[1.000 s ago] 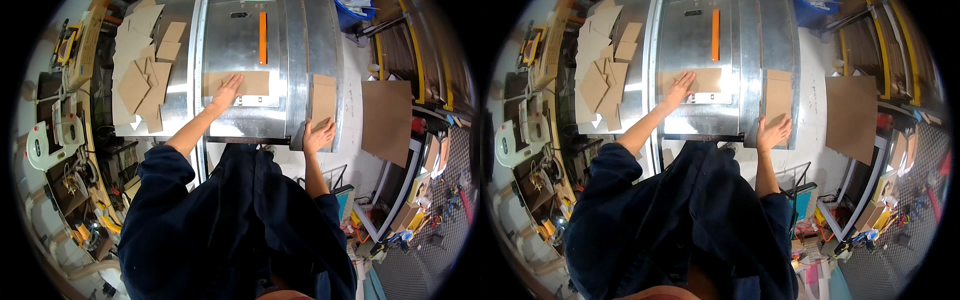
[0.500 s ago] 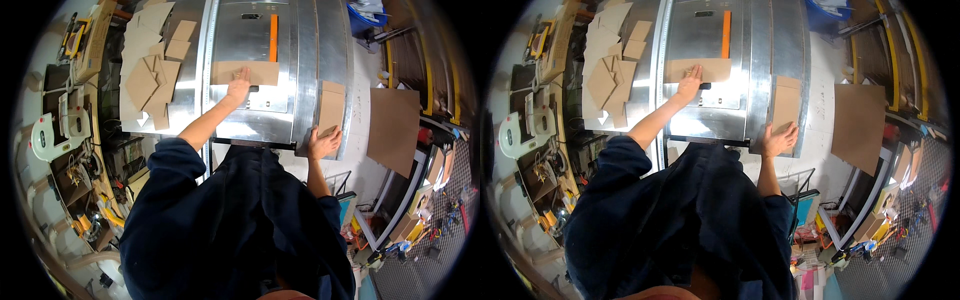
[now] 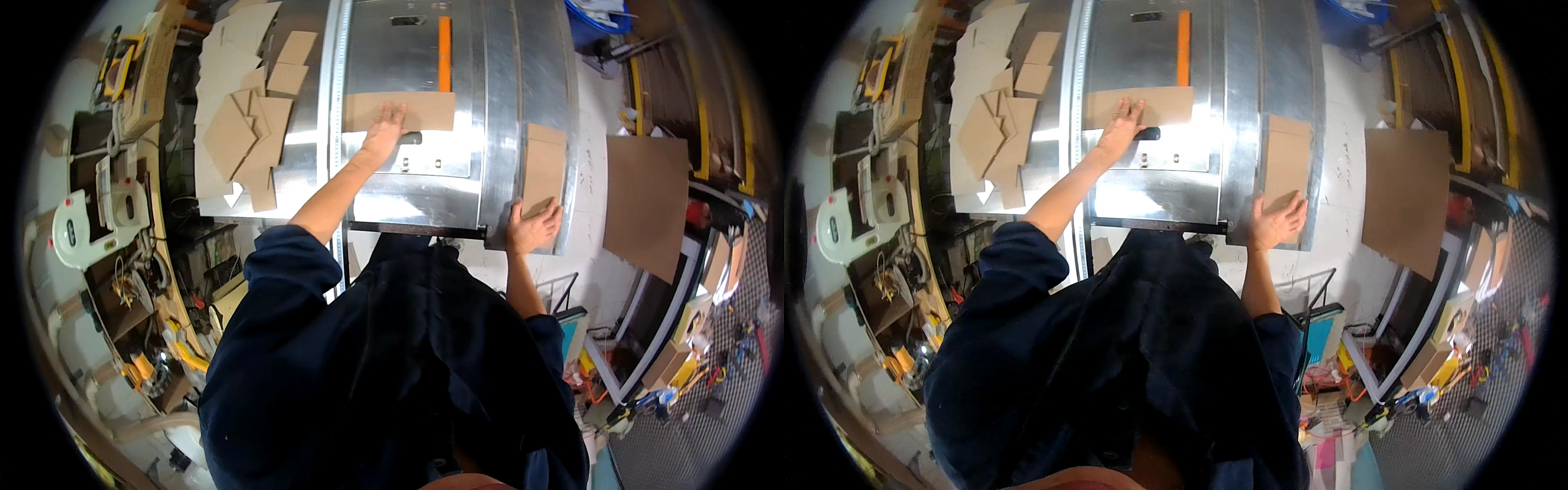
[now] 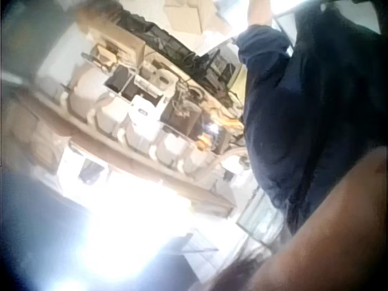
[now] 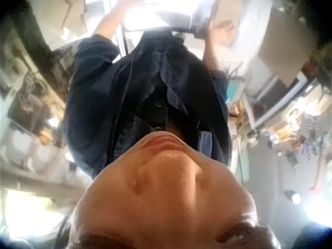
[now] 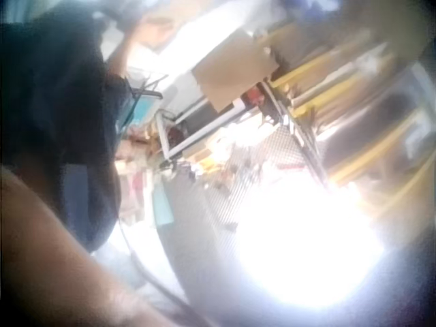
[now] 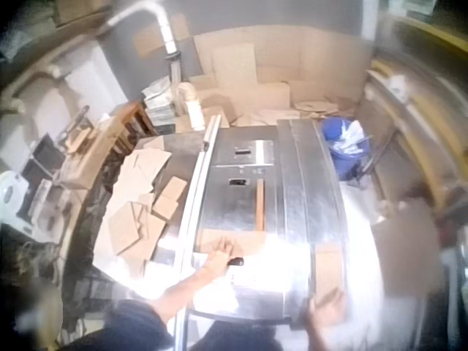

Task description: The person measures a cardboard box and cuts cardboard pieces using a table saw. They repeatedly measure the box and cut pieces to size, then assemble the box by fitting the cut pieces into the box structure.

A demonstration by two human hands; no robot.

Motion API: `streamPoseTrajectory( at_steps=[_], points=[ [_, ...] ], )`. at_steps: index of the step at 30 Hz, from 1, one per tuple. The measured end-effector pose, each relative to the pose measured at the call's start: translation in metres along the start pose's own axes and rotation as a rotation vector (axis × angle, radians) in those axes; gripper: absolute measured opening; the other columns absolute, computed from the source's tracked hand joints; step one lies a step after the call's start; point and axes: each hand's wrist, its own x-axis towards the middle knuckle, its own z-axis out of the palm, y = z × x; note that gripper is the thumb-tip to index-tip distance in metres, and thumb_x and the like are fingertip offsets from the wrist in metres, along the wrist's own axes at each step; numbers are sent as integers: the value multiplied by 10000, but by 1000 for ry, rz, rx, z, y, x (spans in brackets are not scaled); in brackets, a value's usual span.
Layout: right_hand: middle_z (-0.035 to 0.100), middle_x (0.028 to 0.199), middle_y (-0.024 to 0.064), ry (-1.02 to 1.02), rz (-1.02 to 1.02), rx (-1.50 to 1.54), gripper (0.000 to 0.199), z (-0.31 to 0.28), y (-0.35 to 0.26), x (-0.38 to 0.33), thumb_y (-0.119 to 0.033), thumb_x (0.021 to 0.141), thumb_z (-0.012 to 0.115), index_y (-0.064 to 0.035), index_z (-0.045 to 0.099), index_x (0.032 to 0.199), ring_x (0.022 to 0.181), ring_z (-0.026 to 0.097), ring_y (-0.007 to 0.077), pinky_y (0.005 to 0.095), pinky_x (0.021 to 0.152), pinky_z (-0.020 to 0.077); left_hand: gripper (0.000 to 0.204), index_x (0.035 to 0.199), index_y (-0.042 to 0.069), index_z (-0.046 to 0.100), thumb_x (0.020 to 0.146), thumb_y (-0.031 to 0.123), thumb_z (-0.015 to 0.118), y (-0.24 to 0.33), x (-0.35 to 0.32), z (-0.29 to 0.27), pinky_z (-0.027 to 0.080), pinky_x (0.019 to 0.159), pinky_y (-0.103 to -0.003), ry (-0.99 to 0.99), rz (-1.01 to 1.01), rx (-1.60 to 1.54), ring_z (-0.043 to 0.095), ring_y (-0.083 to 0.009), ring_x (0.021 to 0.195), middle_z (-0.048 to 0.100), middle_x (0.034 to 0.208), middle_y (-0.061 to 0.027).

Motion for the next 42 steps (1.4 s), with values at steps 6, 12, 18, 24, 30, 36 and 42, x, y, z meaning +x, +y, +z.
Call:
streamPoseTrajectory(
  at_steps=[6, 12, 18, 24, 30, 36, 42],
  points=[
    [348, 1430, 247, -44, 33, 6, 871, -2, -4, 3, -460, 763, 711, -44, 354, 1439, 1320, 317, 412, 526, 1104, 250, 635, 1473, 84, 297, 945, 325, 555, -2, 6, 1, 406, 1056, -456, -14, -16, -7, 355, -446, 1340, 350, 1435, -307],
    [364, 1417, 252, -43, 42, 49, 865, -7, -7, 6, -462, 780, 696, -28, 340, 1437, 1324, 312, 413, 519, 1111, 232, 610, 1450, 87, 345, 925, 275, 593, -8, 10, -2, 416, 1034, -495, 9, -1, -105, 351, -454, 1343, 328, 1445, -302],
    [346, 1432, 247, -47, 49, 68, 871, -7, -7, 5, -450, 772, 705, -42, 332, 1444, 1328, 300, 424, 526, 1119, 230, 613, 1455, 90, 341, 930, 293, 584, -11, 24, -9, 402, 1056, -486, -15, -17, -91, 340, -450, 1351, 356, 1432, -311],
    [351, 1426, 249, -47, 45, 42, 871, -9, -9, 5, -457, 773, 706, -41, 336, 1444, 1319, 311, 426, 519, 1116, 233, 622, 1468, 118, 324, 936, 323, 569, -17, 43, -12, 402, 1056, -484, -19, -42, -98, 309, -436, 1374, 322, 1469, -284],
    [358, 1421, 244, -51, 37, 49, 850, -11, -10, 7, -449, 795, 688, -39, 332, 1448, 1325, 313, 406, 511, 1110, 226, 607, 1463, 142, 332, 935, 323, 571, -26, 67, -14, 429, 1042, -467, 29, -27, -25, 337, -429, 1354, 326, 1463, -283],
    [354, 1429, 228, -67, 68, 50, 853, -11, -12, 9, -431, 789, 694, -48, 322, 1455, 1335, 302, 396, 498, 1117, 216, 609, 1463, 160, 336, 928, 305, 587, -36, 90, -17, 425, 1043, -468, 12, -43, -67, 352, -419, 1345, 330, 1465, -270],
    [339, 1442, 221, -73, 72, 45, 877, -9, -11, 8, -437, 779, 701, -61, 307, 1465, 1348, 289, 383, 488, 1126, 203, 591, 1444, 149, 364, 922, 291, 603, -52, 120, -19, 435, 1027, -470, 35, -5, -116, 389, -432, 1311, 355, 1439, -277]
  ],
)
